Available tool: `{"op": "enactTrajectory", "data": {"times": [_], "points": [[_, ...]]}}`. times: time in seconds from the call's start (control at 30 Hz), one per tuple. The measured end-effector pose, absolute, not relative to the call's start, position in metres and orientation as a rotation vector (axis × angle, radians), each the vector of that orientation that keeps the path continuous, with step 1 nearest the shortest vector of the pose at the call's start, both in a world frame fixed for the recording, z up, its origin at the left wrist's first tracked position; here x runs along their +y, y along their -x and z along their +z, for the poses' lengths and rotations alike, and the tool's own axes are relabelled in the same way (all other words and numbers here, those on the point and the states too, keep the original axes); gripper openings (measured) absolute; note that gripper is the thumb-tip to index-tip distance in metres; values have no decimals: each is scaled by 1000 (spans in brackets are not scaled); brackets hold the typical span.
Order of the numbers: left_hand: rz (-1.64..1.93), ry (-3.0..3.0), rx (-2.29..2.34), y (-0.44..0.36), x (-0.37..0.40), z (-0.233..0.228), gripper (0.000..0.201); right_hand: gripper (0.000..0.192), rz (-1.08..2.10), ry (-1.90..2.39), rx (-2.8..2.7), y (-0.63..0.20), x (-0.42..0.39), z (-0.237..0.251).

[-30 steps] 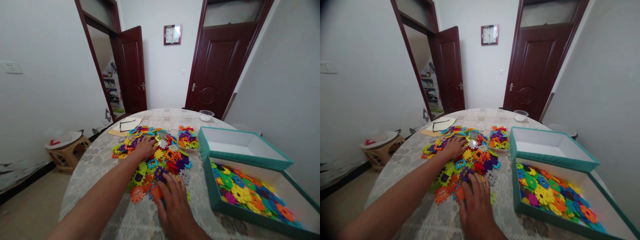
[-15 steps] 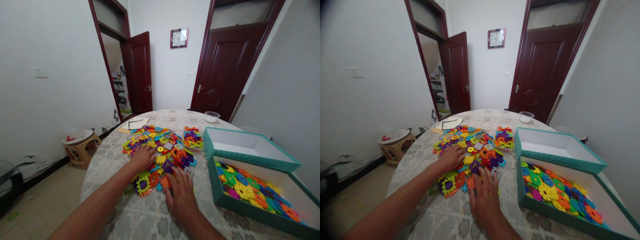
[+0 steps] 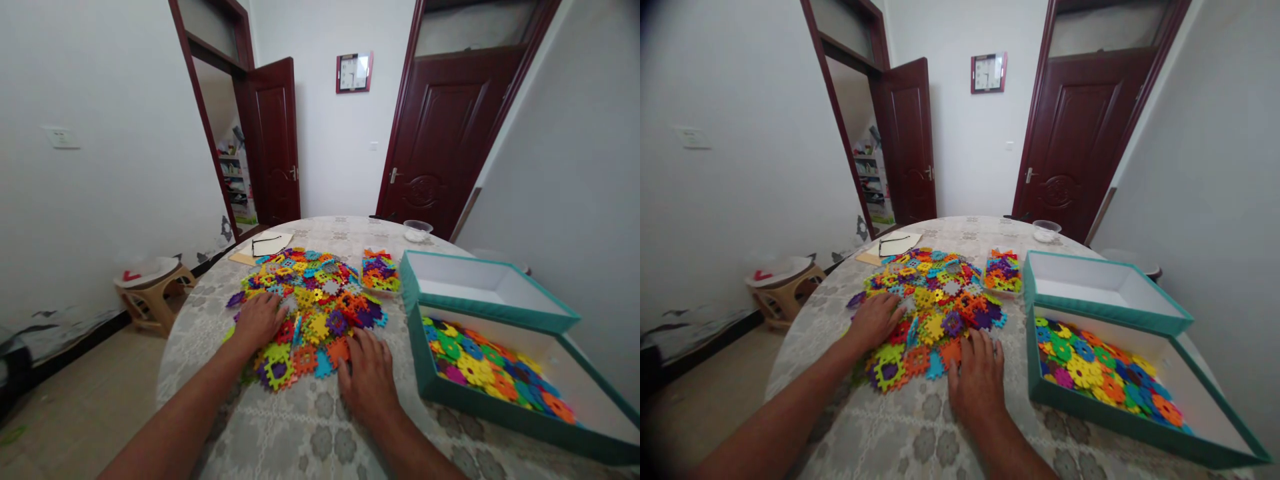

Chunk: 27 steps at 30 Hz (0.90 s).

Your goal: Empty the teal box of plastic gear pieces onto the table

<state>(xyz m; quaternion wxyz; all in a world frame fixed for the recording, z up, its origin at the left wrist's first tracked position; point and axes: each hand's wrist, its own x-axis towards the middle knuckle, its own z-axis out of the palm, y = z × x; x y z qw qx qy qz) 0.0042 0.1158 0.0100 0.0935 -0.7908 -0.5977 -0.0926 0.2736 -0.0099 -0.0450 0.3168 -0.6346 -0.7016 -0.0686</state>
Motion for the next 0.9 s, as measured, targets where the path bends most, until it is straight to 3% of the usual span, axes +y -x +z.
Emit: {"op": "enactTrajectory", "data": {"times": [0.27, 0.43, 0.53, 0.9], "points": [[-284, 2209, -1884, -13, 129, 19, 36, 43, -261, 1613, -1788, -285, -4, -54], [-488, 2562, -1487, -46, 123, 33, 39, 43, -224, 1555, -1815, -283, -4, -52], [-369, 2765, -1290, -77, 126, 36, 43, 41, -195, 1532, -1831, -278, -4, -51], [-187, 2767, -1467, -128, 205, 3, 49, 37, -111, 1525, -1802, -272, -2, -48]]}}
